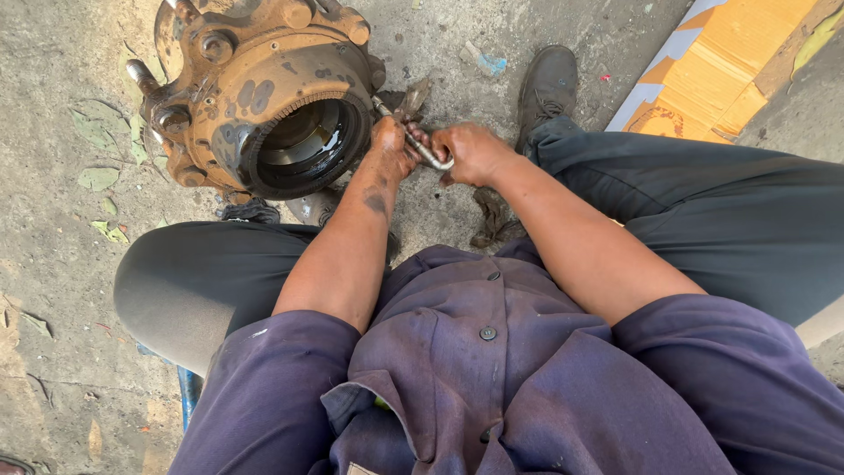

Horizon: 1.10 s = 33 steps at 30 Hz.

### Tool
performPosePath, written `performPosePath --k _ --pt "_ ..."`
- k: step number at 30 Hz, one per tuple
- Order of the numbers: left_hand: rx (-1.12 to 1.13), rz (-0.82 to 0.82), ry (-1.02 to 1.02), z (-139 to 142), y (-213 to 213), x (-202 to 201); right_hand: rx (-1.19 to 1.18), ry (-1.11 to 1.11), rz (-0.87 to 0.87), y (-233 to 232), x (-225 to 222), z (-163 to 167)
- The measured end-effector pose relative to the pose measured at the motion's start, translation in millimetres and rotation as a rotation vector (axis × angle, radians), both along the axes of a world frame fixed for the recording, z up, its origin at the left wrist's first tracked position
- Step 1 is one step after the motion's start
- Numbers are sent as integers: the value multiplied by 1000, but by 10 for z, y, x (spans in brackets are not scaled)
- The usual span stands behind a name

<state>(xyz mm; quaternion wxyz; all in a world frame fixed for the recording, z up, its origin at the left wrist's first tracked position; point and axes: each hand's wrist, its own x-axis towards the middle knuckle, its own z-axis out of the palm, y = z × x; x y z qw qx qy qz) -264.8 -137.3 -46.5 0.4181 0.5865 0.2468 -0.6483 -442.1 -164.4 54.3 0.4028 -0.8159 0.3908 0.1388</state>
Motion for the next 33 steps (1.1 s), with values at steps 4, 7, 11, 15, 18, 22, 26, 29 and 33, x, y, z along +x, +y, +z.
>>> performPosePath --k 4,7,11,15,18,22,26,29,33 --pt "-11 -135 -197 -49 100 -19 307 -137 -370 -190 -35 -206" --pt "10 -264 -285 -1 227 -104 176 -319 -517 -307 -129 -509" --pt "-83 -555 -411 66 401 -241 477 -329 -852 -410 15 -933" --pt "-271 -1124 -809 116 592 -227 836 -478 -1017 -525 80 -1088" --pt "-514 -1274 -1167 200 694 -123 950 -544 -971 -574 -11 -992" --pt "-433 -1339 -1105 427 756 -34 973 -616 -887 -552 -87 -756" --pt "-463 -1367 -1160 713 793 -41 973 -619 -870 -483 -121 -584" --pt "-449 -1383 -1167 902 855 -54 923 -602 -845 -414 -130 -517" --pt "-402 -1380 -1178 1092 984 -59 700 -528 -729 -295 -52 -441"
